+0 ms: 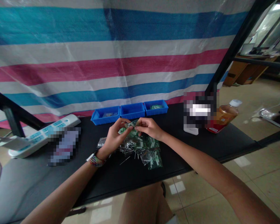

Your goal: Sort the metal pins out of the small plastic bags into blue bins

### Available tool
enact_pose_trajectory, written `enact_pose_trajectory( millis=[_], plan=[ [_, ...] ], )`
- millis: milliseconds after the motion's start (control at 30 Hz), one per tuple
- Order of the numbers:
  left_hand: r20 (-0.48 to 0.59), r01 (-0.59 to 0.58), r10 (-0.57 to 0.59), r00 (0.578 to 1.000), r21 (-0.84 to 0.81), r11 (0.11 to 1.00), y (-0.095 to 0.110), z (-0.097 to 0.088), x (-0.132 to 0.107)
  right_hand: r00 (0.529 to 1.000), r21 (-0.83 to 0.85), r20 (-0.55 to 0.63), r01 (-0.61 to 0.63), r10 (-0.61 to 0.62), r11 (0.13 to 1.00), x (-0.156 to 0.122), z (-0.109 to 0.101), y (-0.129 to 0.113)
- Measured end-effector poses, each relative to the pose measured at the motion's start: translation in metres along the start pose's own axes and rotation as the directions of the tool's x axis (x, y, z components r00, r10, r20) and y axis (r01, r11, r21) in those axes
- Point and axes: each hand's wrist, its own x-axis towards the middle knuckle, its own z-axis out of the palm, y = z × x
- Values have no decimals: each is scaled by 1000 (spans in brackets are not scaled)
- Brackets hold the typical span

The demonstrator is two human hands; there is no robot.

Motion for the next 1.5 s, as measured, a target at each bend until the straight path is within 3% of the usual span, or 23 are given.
enact_pose_trajectory(
  millis=[367, 533, 633, 733, 867, 1000, 1133, 1300, 1400, 1433, 1500],
  plan=[
    [46, -46, 43, 998, 69, 997, 8, -1, -1, 998, 83, 26, -54, 52, 995, -3, 1, -7],
    [50, -274, 270, 962, 256, 927, 7, -8, 0, 996, 146, -6, -92, 93, 985, -1, -2, -6],
    [161, -414, 381, 910, 376, 829, 9, -12, 2, 989, 225, 19, -147, 147, 963, -2, -4, -5],
    [225, -469, 412, 883, 418, 778, 10, -13, 2, 982, 269, 76, -189, 175, 944, -2, -4, -4],
    [113, -401, 389, 914, 383, 832, 8, -11, 1, 986, 323, 58, -166, 156, 932, -2, -6, -5],
    [-25, -208, 227, 974, 313, 927, 3, -8, 1, 999, 274, 27, -40, 34, 961, -1, -9, -6],
    [7, -108, 111, 994, 288, 952, 2, -6, 1, 999, 149, 34, -26, 21, 988, -3, -4, -2],
    [102, -141, 115, 988, 303, 943, 10, -7, 0, 994, 108, -100, -29, 40, 994, 0, -8, -1],
    [110, -151, 122, 986, 319, 935, 12, -10, 0, 942, 57, -326, 97, -73, 994, 8, -31, -4],
    [107, -155, 126, 986, 324, 933, 12, -10, 0, 896, 10, -423, 157, -138, 988, 11, -42, -6],
    [110, -163, 134, 985, 331, 929, 11, -10, 0, 755, -161, -588, 244, -292, 956, 17, -67, -9]
  ],
)
